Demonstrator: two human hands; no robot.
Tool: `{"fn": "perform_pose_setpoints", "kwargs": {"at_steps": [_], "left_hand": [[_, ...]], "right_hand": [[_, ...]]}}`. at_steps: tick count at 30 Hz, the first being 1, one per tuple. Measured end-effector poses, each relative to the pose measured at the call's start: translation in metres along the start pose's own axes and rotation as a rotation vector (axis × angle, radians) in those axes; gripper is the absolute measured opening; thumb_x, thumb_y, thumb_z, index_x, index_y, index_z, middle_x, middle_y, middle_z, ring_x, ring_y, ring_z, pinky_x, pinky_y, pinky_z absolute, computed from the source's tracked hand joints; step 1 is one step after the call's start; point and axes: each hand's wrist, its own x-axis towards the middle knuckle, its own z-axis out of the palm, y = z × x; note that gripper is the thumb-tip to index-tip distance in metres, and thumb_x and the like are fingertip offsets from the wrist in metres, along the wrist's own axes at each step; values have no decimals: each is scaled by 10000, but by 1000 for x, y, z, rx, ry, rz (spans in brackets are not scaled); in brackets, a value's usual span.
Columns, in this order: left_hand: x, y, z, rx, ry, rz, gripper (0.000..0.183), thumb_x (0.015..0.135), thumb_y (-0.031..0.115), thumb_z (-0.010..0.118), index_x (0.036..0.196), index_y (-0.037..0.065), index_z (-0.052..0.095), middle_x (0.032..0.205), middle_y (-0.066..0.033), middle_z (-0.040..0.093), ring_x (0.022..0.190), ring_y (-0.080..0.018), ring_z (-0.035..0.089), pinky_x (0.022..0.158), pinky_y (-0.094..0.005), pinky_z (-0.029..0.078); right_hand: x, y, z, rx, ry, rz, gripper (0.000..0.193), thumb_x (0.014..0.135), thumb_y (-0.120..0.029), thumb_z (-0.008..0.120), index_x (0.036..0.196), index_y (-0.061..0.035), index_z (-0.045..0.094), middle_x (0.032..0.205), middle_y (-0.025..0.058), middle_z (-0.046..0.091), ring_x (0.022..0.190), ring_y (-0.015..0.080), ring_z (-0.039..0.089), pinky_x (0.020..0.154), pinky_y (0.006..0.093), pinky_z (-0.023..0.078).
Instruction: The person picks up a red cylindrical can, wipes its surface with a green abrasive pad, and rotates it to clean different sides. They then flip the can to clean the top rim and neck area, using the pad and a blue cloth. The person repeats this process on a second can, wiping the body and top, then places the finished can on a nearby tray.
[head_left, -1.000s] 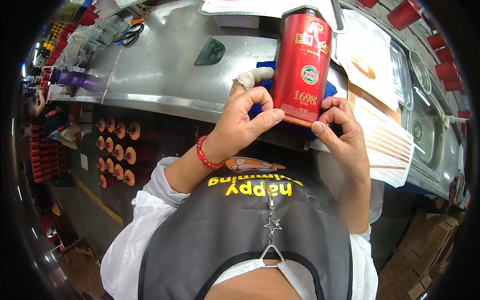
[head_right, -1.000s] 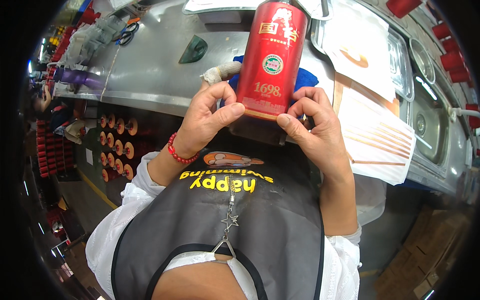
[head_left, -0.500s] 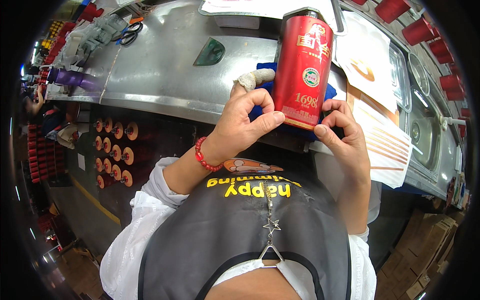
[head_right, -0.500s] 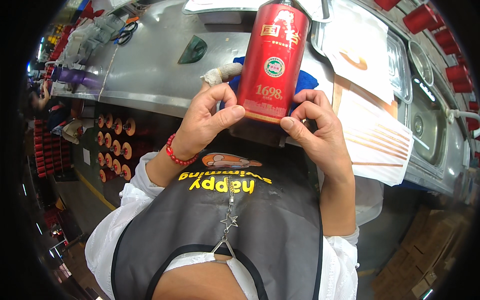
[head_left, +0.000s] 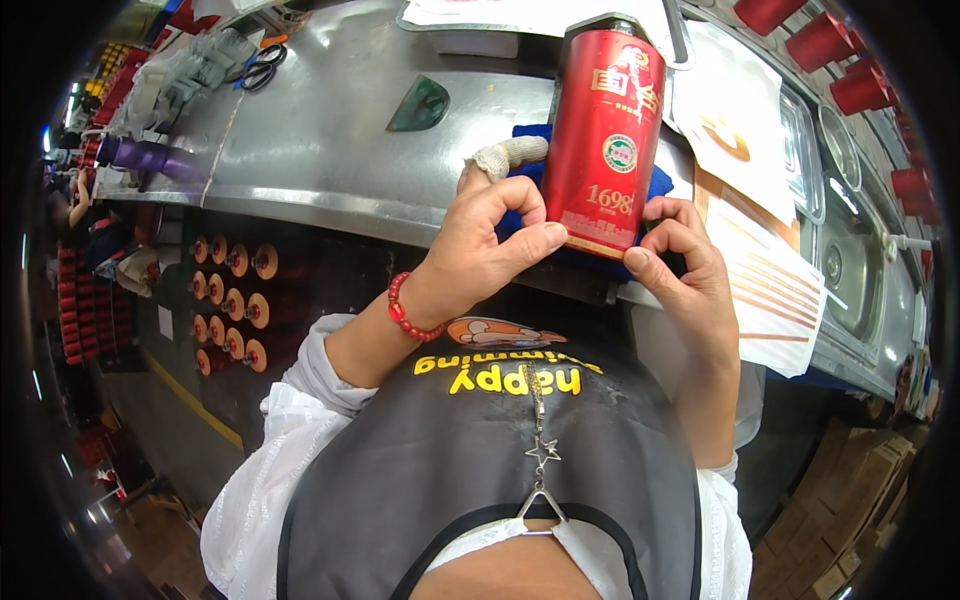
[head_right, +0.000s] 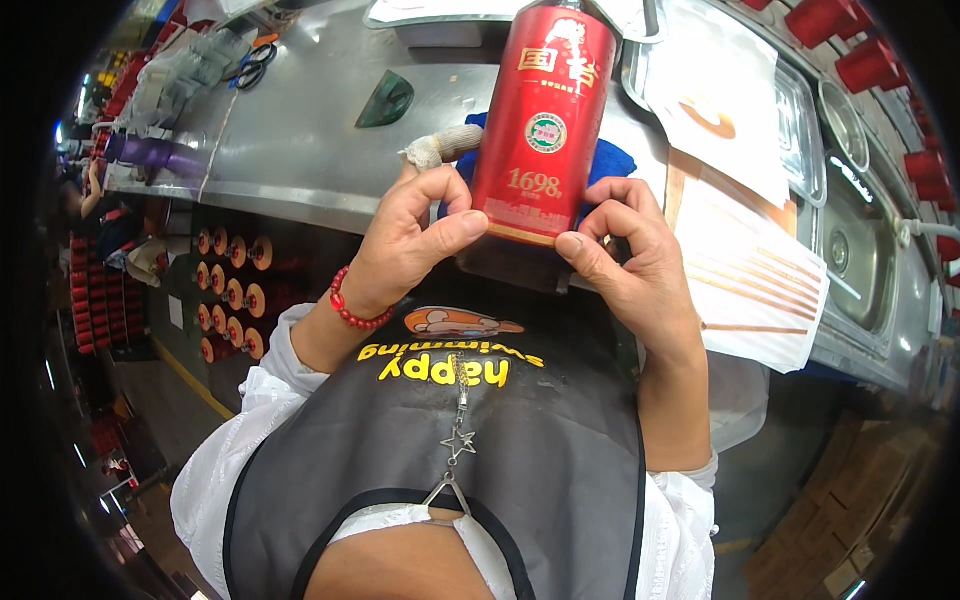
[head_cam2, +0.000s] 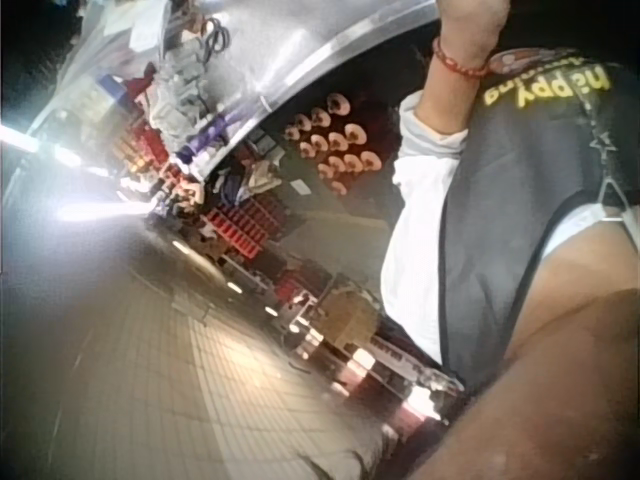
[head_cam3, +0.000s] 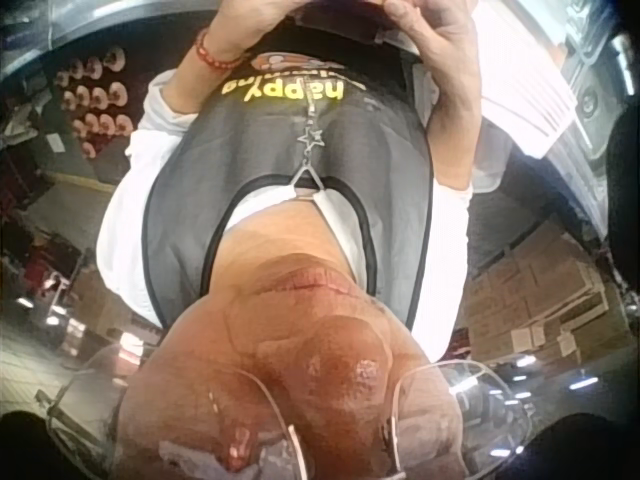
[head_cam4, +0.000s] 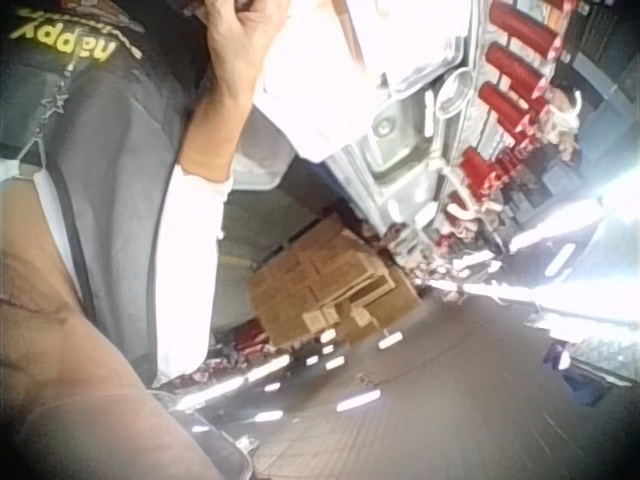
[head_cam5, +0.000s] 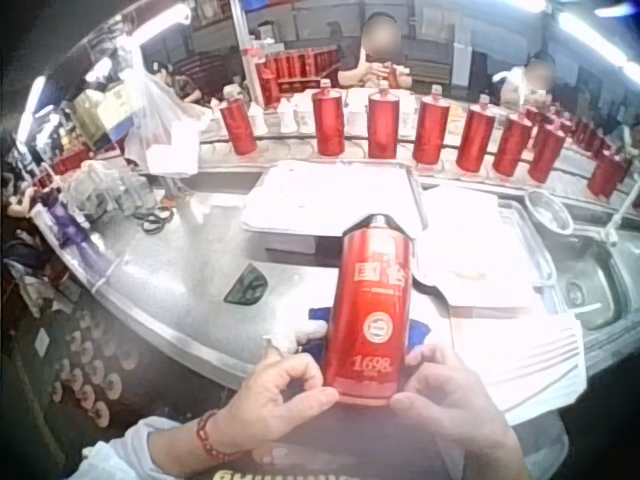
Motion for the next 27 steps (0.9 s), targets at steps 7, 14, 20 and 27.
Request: {"fn": "perform_pose_setpoints", "kwargs": {"at_steps": [7,14,20,27], "left_hand": [[0,-2,-2,-46,-20,-39,221,847,256,775,831,101,618,1414,-211,455,1320,-331,363,1133,-445,259],[-1,-3,-6,-79,-50,-56,226,853,289,766,849,109,630,1424,-211,460,1323,-342,367,1138,-455,243],[-4,-6,-6,-63,-20,-38,205,907,277,698,862,91,623,855,18,575,953,-132,414,857,-288,354],[-6,-18,-8,-2,-9,-11,185,908,268,674,892,86,643,901,-4,610,1015,-161,419,953,-332,348]], "right_hand": [[2,-5,-2,-37,-38,38,267,883,-202,765,791,-38,575,1149,91,499,1114,171,454,916,287,392],[3,-6,1,-19,-4,31,262,858,-192,780,778,-29,591,1085,90,504,1121,200,464,952,320,384],[3,-6,0,-12,-16,50,248,862,-178,775,786,-29,592,1121,86,493,1122,191,461,950,308,375],[3,-5,2,7,-16,68,247,867,-183,778,792,-30,599,1143,78,495,1118,176,460,948,295,371]]}}
